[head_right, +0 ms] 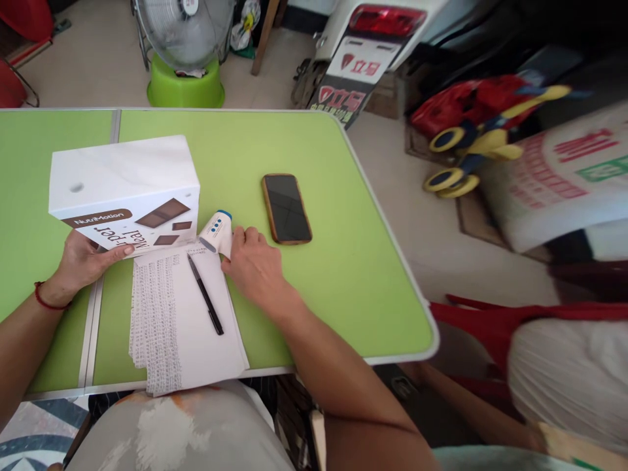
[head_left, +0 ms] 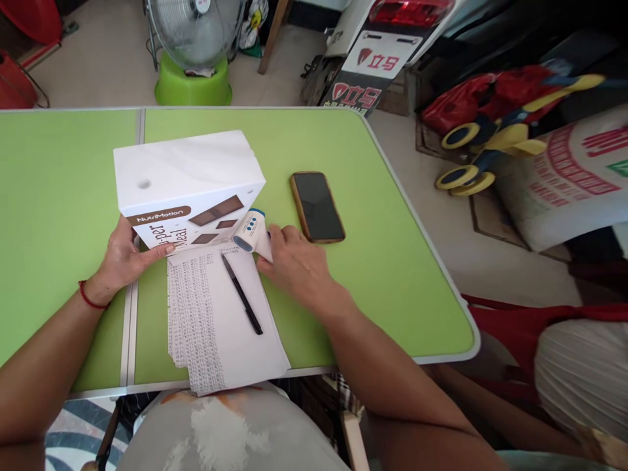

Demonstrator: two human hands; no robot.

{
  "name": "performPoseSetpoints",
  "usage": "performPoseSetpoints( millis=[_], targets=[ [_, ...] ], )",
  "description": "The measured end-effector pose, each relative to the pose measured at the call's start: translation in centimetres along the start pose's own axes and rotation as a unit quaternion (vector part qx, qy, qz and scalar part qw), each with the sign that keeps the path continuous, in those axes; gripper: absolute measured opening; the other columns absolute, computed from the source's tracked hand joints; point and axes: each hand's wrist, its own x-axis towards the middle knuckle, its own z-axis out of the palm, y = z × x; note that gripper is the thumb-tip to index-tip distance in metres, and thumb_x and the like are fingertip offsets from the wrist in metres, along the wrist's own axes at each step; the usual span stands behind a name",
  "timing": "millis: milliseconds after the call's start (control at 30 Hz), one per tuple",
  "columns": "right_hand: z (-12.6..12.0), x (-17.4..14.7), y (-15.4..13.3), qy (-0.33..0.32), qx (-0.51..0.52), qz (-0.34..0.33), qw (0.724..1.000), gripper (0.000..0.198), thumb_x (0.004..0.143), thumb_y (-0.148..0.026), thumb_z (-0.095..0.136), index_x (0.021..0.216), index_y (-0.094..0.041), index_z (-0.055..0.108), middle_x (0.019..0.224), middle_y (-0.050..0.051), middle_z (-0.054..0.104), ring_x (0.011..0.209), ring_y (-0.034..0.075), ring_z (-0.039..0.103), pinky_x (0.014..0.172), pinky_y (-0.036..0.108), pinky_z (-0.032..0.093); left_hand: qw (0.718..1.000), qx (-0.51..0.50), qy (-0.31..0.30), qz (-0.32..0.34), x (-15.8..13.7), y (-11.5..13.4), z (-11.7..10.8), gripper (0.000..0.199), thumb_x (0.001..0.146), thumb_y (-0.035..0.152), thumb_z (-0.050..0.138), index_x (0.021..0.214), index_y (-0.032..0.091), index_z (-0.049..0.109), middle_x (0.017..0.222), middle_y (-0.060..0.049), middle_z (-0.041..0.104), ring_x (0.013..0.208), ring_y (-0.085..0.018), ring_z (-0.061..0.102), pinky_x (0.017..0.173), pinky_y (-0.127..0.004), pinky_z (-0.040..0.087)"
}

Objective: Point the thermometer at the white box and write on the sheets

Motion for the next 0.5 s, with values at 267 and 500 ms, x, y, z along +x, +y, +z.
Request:
performPoseSetpoints(
  millis=[267, 500],
  targets=[
    [1.1, -1.4, 1.9, 0.249, 0.224, -0.002, 0.942, 0.043, 0.075, -0.033, 0.066, 0.111, -0.018, 0.048, 0.096, 0.012, 0.062, 0.085, 0.028, 0.061, 0.058, 0.033, 0.046, 0.997, -0.064, 0.038, 0.012, -1.9, 3.5, 0.1, 0.052, 0.078, 0.042, 0.078, 0.118, 0.021, 0.053, 0.122, -0.009, 0.064, 0.113, -0.031, 0.061, 0.099, -0.054, 0.051],
    [0.5, -5.2, -1.5, 0.103, 0.636, -0.157, 0.749, 0.038, 0.085, -0.051, 0.055, 0.113, -0.027, 0.046, 0.080, 0.003, 0.059, 0.065, 0.019, 0.058, 0.059, 0.037, 0.053, 0.981, -0.165, 0.004, -0.101, -2.5, 3.4, 0.8, 0.055, 0.072, 0.046, 0.083, 0.111, 0.020, 0.055, 0.119, -0.011, 0.065, 0.108, -0.032, 0.062, 0.089, -0.048, 0.054]
  ],
)
